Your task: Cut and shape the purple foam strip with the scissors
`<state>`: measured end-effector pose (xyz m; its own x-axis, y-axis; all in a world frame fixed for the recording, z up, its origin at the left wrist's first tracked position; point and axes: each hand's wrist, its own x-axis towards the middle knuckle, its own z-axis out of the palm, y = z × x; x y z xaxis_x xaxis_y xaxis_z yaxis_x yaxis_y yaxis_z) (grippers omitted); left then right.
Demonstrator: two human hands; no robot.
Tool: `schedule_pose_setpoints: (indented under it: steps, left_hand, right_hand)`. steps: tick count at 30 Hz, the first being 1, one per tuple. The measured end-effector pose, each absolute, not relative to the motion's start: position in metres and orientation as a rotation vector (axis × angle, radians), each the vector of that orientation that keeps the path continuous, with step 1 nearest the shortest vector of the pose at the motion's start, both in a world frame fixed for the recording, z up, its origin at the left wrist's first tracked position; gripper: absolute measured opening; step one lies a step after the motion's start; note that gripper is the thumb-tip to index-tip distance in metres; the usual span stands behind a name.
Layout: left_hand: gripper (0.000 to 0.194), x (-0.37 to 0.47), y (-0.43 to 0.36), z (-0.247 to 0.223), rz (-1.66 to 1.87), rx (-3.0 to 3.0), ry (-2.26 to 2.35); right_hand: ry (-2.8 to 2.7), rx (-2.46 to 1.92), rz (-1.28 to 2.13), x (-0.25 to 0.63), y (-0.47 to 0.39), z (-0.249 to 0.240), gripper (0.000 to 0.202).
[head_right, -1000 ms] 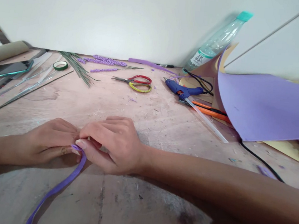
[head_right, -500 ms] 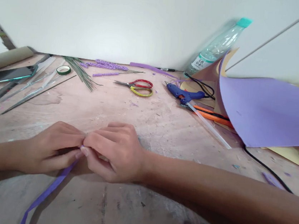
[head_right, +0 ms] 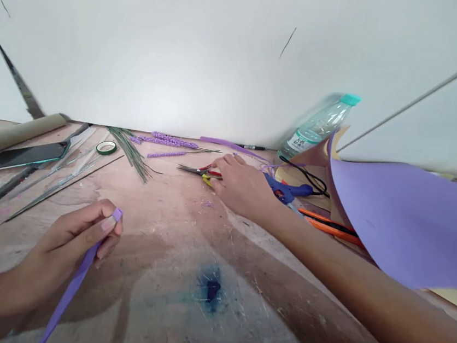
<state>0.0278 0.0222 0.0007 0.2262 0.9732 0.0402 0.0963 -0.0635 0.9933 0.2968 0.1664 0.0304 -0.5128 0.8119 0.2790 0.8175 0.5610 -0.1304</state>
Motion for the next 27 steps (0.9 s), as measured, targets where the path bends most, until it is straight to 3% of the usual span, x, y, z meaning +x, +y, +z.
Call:
schedule_pose_setpoints:
  steps: [3,7,13,15,22,27]
  left_hand:
    - [0.027,0.026,0.027,0.0,1.113,1.298,1.074]
    - [0.027,0.026,0.029,-0.003,1.166,1.264,1.107]
    - [0.025,0.027,0.024,-0.006,1.215,1.26,1.094]
    - [0.02,0.028,0.022,-0.005,1.214,1.245,1.07]
    - [0.022,0.023,0.015,-0.004,1.163,1.364,0.929]
    - [0.02,0.016,0.011,-0.007,1.097,1.417,0.813]
  right_hand:
    - [-2.592,-1.468,0.009,0.31,0.197,0.027,0.013]
    - [-2.657,-1.49,0.16,0.31,0.205,0.023,0.026]
    - [-2.599,-1.282,0.458,0.283,0.156,0.043,0.006]
    - [-2.583,-1.154,0.575,0.272,0.128,0.053,0.008]
    - [-2.587,-0.725,0.191,0.253,0.07,0.059,0.037]
    - [-2.574,-0.778,0.214,0.249,0.066,0.053,0.043]
